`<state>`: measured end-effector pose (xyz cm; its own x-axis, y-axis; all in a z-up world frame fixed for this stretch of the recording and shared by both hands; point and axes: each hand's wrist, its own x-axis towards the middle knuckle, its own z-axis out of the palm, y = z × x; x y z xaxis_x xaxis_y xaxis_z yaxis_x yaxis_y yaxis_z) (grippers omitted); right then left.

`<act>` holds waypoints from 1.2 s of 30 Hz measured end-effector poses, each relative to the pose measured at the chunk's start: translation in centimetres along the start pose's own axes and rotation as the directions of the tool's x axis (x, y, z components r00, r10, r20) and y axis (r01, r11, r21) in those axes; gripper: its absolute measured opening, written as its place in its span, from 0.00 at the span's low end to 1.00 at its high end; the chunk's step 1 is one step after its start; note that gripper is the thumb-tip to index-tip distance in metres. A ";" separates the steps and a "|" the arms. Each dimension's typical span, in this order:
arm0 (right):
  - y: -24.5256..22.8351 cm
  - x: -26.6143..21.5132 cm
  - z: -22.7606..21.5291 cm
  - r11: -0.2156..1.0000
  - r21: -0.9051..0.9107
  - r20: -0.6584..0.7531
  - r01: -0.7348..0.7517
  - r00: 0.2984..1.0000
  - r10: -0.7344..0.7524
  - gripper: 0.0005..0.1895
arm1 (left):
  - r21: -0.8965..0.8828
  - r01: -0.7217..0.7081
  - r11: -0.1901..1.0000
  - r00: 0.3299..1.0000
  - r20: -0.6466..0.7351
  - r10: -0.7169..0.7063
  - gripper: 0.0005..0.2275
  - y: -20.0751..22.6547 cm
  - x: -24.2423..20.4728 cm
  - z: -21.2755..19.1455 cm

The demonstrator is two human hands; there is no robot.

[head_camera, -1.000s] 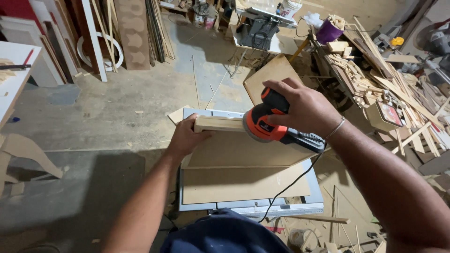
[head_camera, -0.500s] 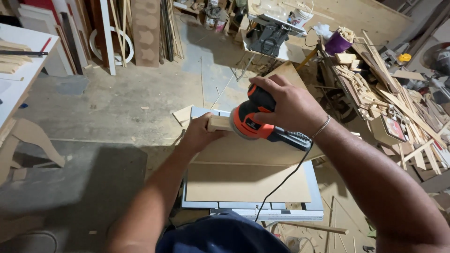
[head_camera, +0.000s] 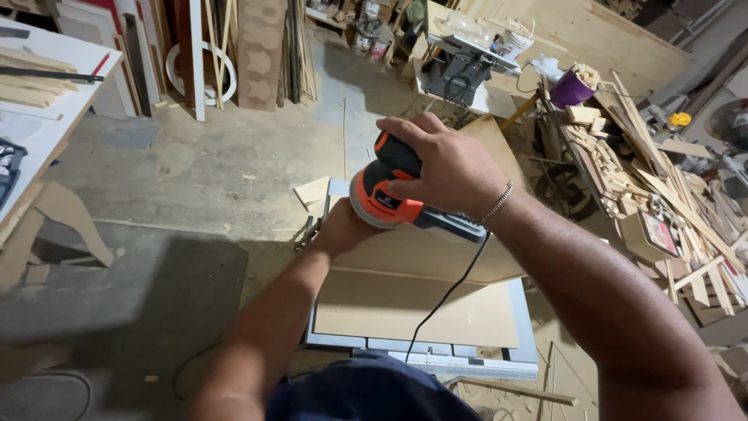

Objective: Sanding the edges and surfaces of a wooden frame using an orbital sander in a workshop environment.

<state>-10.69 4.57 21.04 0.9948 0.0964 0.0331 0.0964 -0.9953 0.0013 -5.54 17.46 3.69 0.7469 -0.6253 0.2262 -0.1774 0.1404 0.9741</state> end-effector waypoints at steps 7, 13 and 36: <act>0.8 -0.6 -1.0 1.000 -0.011 0.020 -0.029 0.999 0.029 0.46 | 0.003 0.007 1.000 1.000 0.007 -0.007 0.15 -9.4 3.7 0.9; 6.6 -3.1 -0.1 0.994 -0.039 0.013 -0.106 0.994 0.107 0.49 | 0.027 -0.003 1.000 0.999 0.047 0.001 0.16 -7.2 3.0 0.8; 6.7 -0.1 0.2 0.999 0.038 -0.026 0.005 1.000 -0.004 0.47 | 0.087 0.033 0.996 0.999 0.036 -0.037 0.18 -7.8 4.7 0.6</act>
<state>-10.14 -2.12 20.83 0.9932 0.1004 0.0592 0.1026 -0.9941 -0.0361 -1.05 13.00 -2.81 0.7294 -0.6571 0.1900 -0.2073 0.0523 0.9769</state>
